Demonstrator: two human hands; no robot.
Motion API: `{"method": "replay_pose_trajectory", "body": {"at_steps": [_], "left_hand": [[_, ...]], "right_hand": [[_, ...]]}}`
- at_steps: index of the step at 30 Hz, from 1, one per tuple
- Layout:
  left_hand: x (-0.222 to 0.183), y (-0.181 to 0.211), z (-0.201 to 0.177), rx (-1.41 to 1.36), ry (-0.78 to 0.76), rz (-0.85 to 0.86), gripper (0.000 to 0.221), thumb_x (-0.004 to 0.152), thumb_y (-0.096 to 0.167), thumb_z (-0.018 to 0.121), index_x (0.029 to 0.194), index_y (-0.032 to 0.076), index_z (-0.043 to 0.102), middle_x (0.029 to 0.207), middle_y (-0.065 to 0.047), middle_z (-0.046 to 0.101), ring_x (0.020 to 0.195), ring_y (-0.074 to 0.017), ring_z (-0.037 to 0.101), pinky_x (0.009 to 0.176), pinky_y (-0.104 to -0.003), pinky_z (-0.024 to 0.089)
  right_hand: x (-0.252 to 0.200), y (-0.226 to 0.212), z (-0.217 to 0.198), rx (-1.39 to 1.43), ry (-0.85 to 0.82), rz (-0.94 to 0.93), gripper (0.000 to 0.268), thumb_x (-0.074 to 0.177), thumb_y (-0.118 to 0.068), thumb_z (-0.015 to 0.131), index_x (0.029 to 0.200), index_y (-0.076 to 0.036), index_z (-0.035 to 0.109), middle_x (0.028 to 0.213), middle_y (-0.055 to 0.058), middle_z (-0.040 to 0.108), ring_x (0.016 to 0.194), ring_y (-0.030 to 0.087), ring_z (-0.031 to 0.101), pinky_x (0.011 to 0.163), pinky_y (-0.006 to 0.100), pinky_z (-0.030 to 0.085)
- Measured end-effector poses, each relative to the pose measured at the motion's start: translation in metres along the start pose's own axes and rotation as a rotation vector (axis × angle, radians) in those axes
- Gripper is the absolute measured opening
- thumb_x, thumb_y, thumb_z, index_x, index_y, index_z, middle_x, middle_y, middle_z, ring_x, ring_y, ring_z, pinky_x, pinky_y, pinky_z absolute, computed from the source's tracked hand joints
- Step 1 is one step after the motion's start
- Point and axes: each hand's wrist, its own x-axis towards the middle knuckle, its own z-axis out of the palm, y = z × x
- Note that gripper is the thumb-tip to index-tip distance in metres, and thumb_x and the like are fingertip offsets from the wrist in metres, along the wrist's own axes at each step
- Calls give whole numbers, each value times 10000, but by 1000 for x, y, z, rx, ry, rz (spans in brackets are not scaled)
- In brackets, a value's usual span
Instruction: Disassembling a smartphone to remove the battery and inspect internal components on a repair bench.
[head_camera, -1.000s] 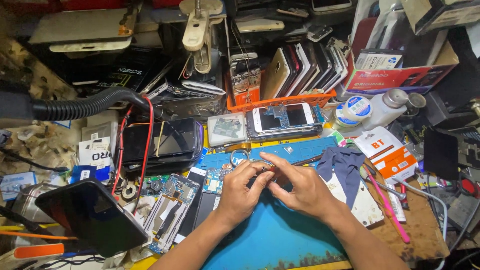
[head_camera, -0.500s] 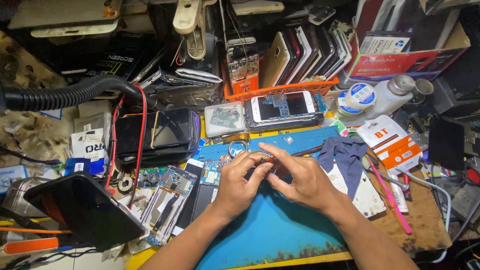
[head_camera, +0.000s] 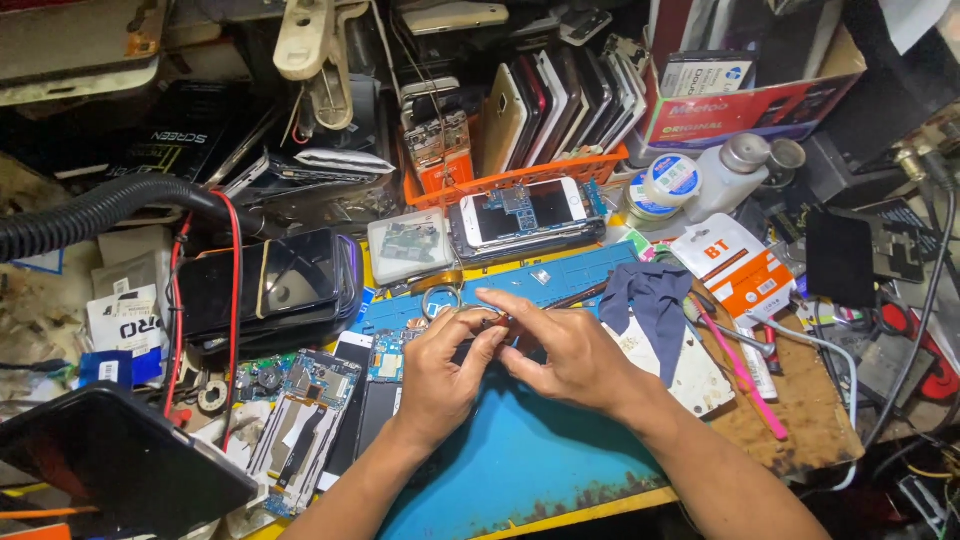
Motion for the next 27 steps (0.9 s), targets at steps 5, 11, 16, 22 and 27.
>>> {"method": "replay_pose_trajectory", "body": {"at_steps": [5,11,16,22,27], "left_hand": [[-1,0,1,18,-9,2,115,951,103,700,1009,54,787,839,-141,772,799,-315,748,727,-387,594],[-4,-3,1,76,-19,36,126,973,134,669,1017,51,753,908,-110,765,844,-265,734,772,-367,578],[-4,-2,2,117,-26,70,141,990,155,641,1029,42,716,971,-85,757,882,-229,719,808,-348,567],[-4,-3,3,121,-17,62,136,991,158,642,1023,52,720,958,-69,763,858,-214,706,800,-340,549],[-4,-3,2,131,-10,89,120,989,141,647,1035,59,723,950,-70,758,829,-220,695,770,-349,543]], "right_hand": [[0,0,1,9,25,-8,614,843,-60,719,1436,-67,562,797,112,803,634,275,764,605,396,617],[-6,4,3,-47,-1,9,622,877,-113,719,1467,-127,522,776,63,751,628,261,720,596,370,571],[-7,6,3,-100,-35,16,638,912,-168,721,1499,-186,471,797,8,723,658,231,704,602,338,541],[-7,8,4,-94,-33,10,649,903,-157,714,1503,-186,466,831,-1,747,694,200,732,625,328,567],[-6,6,3,-93,-56,52,659,896,-166,715,1506,-199,468,763,2,712,606,200,675,572,326,529]]}}
